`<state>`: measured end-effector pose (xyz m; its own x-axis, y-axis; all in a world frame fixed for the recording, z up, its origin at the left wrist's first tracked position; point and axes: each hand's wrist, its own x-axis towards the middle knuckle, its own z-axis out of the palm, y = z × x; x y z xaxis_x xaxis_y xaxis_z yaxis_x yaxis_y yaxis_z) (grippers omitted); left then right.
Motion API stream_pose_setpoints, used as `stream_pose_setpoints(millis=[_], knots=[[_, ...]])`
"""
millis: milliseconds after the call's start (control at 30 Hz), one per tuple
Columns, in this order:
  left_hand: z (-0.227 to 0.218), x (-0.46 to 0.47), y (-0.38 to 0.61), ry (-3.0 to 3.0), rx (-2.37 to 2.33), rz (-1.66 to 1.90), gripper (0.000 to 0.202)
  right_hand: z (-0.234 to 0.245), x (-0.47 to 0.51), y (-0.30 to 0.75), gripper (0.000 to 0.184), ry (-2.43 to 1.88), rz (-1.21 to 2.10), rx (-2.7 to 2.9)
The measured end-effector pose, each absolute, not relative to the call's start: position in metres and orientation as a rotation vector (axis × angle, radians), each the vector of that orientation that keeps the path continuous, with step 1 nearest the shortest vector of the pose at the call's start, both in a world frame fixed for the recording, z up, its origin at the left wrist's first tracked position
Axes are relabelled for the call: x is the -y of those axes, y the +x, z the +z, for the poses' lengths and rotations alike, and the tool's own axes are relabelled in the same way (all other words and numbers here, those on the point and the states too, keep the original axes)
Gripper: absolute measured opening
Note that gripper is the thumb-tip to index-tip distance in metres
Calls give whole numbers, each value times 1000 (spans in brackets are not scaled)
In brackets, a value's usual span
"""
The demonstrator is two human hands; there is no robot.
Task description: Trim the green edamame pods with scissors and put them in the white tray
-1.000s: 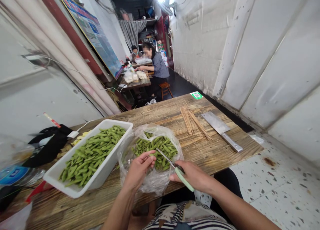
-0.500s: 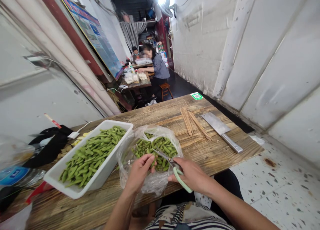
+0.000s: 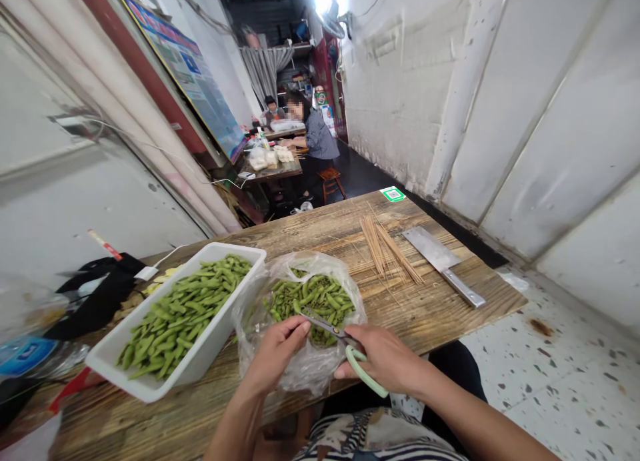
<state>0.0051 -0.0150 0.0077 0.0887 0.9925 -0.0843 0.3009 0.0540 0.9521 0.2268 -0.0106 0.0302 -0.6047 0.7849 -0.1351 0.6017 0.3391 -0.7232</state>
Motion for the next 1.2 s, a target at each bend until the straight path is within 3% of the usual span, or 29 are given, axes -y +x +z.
stream_pose_setpoints(millis=[200, 433, 533, 667, 833, 1000, 1200], knots=[[5, 15, 8, 1343, -1320, 899, 32, 31, 11, 231, 29, -1274, 1162, 2348], [0, 8, 9, 1131, -1190, 999, 24, 14, 2, 240, 34, -1378, 1171, 2243], [-5, 0, 10, 1295, -1348, 1007, 17, 10, 0, 246, 35, -1403, 1201, 2213], [-13, -15, 20, 1838, -1745, 722, 15, 11, 1, 249, 40, -1380, 1252, 2187], [-16, -27, 28, 2221, -1843, 296, 8, 13, 3, 250, 45, -1377, 1241, 2182], [-15, -21, 18, 1975, -1568, 756, 17, 16, 6, 250, 44, -1344, 1253, 2168], [-13, -4, 14, 1673, -1437, 924, 24, 22, 6, 243, 41, -1333, 1261, 2193]])
